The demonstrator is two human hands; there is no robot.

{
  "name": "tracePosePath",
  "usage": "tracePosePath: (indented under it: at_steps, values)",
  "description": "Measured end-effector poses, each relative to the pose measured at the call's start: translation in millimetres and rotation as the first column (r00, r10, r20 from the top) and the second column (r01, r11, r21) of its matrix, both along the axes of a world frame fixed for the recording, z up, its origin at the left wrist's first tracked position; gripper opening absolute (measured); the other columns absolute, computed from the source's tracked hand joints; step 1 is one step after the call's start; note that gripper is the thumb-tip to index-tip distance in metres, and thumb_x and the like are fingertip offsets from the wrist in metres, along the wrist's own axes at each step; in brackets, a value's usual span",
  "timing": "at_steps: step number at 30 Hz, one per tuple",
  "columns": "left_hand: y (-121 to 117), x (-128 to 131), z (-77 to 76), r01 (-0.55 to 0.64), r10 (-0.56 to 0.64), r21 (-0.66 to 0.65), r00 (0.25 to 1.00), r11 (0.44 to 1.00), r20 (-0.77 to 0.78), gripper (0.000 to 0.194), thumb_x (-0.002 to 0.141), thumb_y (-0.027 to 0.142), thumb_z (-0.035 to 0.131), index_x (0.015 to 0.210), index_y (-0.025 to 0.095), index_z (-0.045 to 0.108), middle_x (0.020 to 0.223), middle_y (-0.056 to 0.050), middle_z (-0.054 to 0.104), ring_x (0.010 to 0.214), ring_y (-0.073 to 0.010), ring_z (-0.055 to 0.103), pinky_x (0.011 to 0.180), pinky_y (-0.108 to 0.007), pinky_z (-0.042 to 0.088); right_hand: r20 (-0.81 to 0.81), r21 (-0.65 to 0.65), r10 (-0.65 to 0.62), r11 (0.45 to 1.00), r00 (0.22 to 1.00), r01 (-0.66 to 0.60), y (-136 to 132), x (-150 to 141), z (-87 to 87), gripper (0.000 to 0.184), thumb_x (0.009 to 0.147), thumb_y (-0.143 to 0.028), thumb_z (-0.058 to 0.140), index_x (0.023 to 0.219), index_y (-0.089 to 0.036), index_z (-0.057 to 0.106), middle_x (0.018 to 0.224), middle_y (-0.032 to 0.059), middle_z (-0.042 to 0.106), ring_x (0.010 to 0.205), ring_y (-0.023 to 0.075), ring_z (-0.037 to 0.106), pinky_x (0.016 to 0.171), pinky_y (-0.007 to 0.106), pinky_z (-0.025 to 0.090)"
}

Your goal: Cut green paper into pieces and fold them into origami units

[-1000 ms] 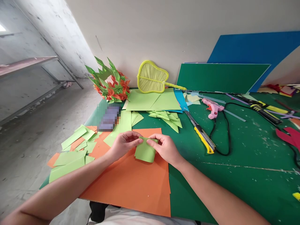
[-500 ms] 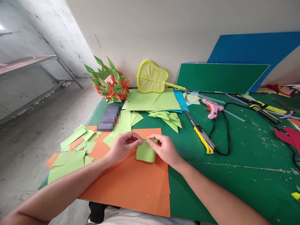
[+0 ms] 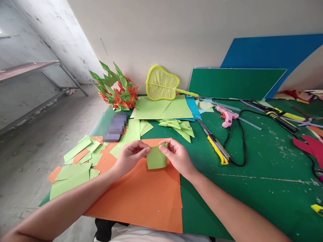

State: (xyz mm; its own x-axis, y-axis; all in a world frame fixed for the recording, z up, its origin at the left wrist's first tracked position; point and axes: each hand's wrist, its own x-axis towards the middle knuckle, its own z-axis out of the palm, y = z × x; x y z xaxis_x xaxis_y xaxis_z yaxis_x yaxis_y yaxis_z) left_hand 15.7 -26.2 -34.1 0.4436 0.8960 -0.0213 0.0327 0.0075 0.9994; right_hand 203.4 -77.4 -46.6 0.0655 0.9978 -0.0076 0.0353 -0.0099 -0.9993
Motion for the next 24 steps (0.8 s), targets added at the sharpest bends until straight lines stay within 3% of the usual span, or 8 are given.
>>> tracePosePath:
  at_steps: [4, 13, 20, 24]
  values:
    - [0, 1, 3.3, 0.026, -0.021, -0.056, 0.996, 0.998, 0.092, 0.028, 0.075, 0.041, 0.074, 0.077, 0.015, 0.064, 0.094, -0.006, 0.07, 0.082, -0.0168, 0.065, 0.073, -0.03, 0.055, -0.126, -0.007, -0.017, 1.0, 0.992, 0.016, 1, 2, 0.1, 0.028, 0.083, -0.049, 0.063, 0.083, -0.021, 0.062, 0.082, 0.0025, 0.063, 0.079, 0.0173, 0.059, 0.071, 0.027, 0.049]
    - [3, 2, 8.0, 0.012, 0.01, -0.226, 0.995, 0.974, 0.096, 0.038, 0.067, 0.046, 0.079, 0.072, 0.014, 0.059, 0.074, -0.001, 0.065, 0.074, -0.0147, 0.064, 0.074, -0.034, 0.058, -0.19, -0.026, -0.082, 0.997, 0.978, 0.078, 3, 2, 4.2, 0.029, 0.076, -0.048, 0.07, 0.071, -0.02, 0.065, 0.071, 0.0011, 0.064, 0.068, 0.0163, 0.058, 0.065, 0.028, 0.048]
    - [11, -1, 5.1, 0.062, -0.06, -0.21, 0.998, 0.976, 0.017, 0.038, 0.066, 0.047, 0.079, 0.07, 0.014, 0.06, 0.072, -0.002, 0.065, 0.07, -0.0139, 0.063, 0.07, -0.03, 0.057, -0.003, -0.002, -0.121, 0.993, 0.993, 0.121, 6, 6, 3.5, 0.032, 0.075, -0.051, 0.07, 0.073, -0.019, 0.07, 0.071, 0.0046, 0.069, 0.064, 0.0186, 0.06, 0.06, 0.03, 0.049]
    - [15, -6, -3.6, 0.146, -0.154, -0.063, 0.977, 0.987, -0.149, 0.033, 0.074, 0.045, 0.073, 0.076, 0.014, 0.061, 0.077, -0.003, 0.065, 0.069, -0.0136, 0.063, 0.067, -0.028, 0.054, 0.136, 0.05, -0.093, 0.995, 0.986, 0.087, 5, 7, 2.3, 0.029, 0.078, -0.047, 0.068, 0.073, -0.019, 0.071, 0.069, 0.0041, 0.068, 0.063, 0.0183, 0.059, 0.058, 0.03, 0.047]
